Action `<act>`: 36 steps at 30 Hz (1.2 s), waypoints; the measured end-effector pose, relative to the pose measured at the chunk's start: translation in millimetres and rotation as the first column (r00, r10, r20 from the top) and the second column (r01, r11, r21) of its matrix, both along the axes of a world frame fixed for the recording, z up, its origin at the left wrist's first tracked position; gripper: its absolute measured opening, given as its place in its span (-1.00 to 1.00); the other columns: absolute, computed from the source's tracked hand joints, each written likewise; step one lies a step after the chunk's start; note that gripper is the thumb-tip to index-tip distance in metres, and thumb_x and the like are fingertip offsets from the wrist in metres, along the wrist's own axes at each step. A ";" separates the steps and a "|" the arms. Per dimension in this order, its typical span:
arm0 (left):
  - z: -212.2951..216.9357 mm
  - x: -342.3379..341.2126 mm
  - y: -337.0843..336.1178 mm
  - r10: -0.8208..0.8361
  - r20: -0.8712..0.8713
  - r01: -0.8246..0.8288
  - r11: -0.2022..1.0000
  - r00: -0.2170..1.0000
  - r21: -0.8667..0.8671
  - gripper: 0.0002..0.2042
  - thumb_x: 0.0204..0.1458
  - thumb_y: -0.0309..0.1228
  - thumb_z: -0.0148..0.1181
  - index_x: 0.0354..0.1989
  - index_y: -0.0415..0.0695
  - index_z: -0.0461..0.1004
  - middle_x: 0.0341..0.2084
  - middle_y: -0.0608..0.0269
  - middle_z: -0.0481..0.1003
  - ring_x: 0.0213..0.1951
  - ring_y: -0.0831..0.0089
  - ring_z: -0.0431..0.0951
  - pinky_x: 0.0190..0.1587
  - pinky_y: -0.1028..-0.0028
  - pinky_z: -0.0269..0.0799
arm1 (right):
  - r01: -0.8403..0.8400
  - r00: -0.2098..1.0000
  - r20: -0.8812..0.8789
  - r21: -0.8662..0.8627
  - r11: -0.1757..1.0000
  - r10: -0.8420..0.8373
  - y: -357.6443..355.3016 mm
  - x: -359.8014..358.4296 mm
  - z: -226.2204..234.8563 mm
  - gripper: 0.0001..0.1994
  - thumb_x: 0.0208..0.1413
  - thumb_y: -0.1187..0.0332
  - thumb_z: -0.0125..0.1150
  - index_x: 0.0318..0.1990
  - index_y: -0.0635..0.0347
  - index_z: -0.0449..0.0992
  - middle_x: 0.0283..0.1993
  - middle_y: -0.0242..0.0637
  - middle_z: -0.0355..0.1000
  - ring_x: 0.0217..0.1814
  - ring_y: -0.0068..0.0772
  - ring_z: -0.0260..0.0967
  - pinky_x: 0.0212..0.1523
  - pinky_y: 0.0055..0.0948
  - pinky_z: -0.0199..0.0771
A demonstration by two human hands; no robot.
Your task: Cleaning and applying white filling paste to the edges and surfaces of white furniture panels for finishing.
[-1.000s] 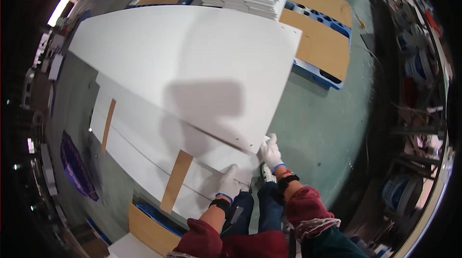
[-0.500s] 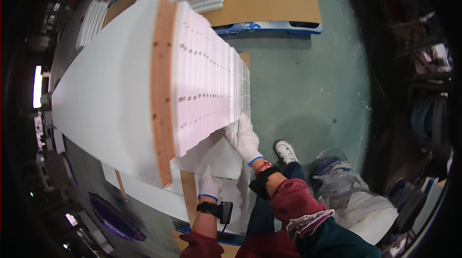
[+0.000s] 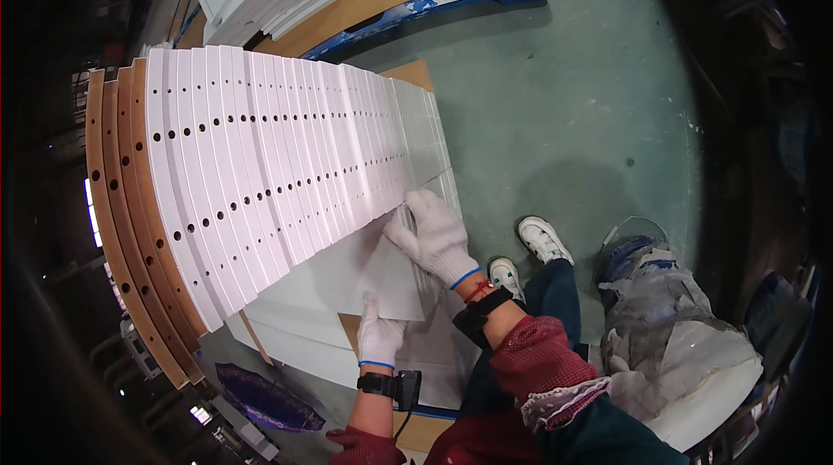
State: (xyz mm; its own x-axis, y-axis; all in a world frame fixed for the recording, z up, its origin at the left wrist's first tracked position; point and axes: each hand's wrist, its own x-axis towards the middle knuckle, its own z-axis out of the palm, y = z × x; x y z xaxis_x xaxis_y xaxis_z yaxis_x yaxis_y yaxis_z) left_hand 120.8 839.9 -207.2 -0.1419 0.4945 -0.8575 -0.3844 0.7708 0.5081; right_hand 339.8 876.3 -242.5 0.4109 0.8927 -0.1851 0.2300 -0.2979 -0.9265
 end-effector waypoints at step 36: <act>-2.1 48.7 -37.2 -0.023 -0.173 0.034 0.997 0.985 0.062 -0.17 0.05 0.37 -0.25 0.34 -0.02 0.12 0.26 0.13 0.22 0.24 0.06 0.23 0.25 0.05 0.12 | -0.035 0.879 -0.475 -0.132 0.991 -0.032 -15.8 17.8 -46.3 -0.62 0.10 0.31 -0.05 0.08 0.13 0.38 -0.02 -0.13 0.44 -0.04 -0.22 0.41 0.03 -0.37 0.37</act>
